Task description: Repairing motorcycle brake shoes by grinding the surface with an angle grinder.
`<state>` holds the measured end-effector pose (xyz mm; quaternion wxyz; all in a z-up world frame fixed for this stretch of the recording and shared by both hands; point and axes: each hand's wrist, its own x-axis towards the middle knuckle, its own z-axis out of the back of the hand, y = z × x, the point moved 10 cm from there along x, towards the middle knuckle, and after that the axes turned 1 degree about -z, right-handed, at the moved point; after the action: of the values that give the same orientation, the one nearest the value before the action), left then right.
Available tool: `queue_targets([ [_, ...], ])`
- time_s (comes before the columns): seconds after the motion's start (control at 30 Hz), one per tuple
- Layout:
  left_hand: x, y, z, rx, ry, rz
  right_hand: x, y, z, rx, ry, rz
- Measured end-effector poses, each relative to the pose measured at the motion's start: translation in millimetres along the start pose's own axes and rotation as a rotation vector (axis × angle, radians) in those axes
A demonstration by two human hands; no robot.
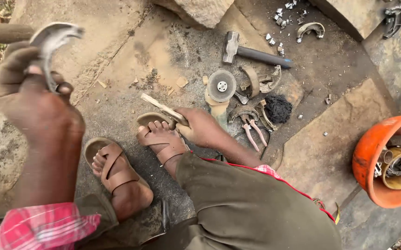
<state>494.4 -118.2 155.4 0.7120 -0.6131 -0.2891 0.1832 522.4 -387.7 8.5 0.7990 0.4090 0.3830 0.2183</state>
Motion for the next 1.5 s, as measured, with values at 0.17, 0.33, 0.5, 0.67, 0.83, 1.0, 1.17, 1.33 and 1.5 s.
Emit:
queue_targets([
  [0.17,-41.0,70.5,-10.1,0.143,0.113,0.492,3.2,-0.3,-19.7,0.531,0.199,-0.174],
  [0.33,-144.9,175.7,-87.9,-0.597,0.445,1.023,18.3,77.7,15.8,-0.315,0.102,-0.190],
  [0.5,-109.5,172.8,-95.2,-0.823,0.191,0.924,-38.7,80.4,96.1,-0.445,-0.528,0.346],
  [0.67,-90.8,157.3,-85.7,-0.949,0.154,0.902,-44.5,54.4,61.3,-0.367,-0.457,0.454],
  [0.83,-90.8,153.5,-86.6,-0.902,0.175,0.879,-35.9,51.8,61.3,-0.337,-0.532,0.504],
  [1.0,-83.6,154.8,-86.9,-0.831,0.220,0.798,-13.6,17.1,48.8,0.590,-0.299,0.096],
  [1.17,-81.6,142.6,-95.4,-0.855,0.260,0.795,-35.8,8.6,40.0,-0.016,-0.467,0.348],
  [1.33,-82.0,137.9,-90.7,-0.881,0.202,0.840,-5.1,-40.3,5.1,1.144,-0.100,-0.158],
  [1.5,-81.1,127.1,-91.9,-0.820,0.295,0.727,-28.0,-76.8,-12.2,1.148,0.057,-0.255],
])
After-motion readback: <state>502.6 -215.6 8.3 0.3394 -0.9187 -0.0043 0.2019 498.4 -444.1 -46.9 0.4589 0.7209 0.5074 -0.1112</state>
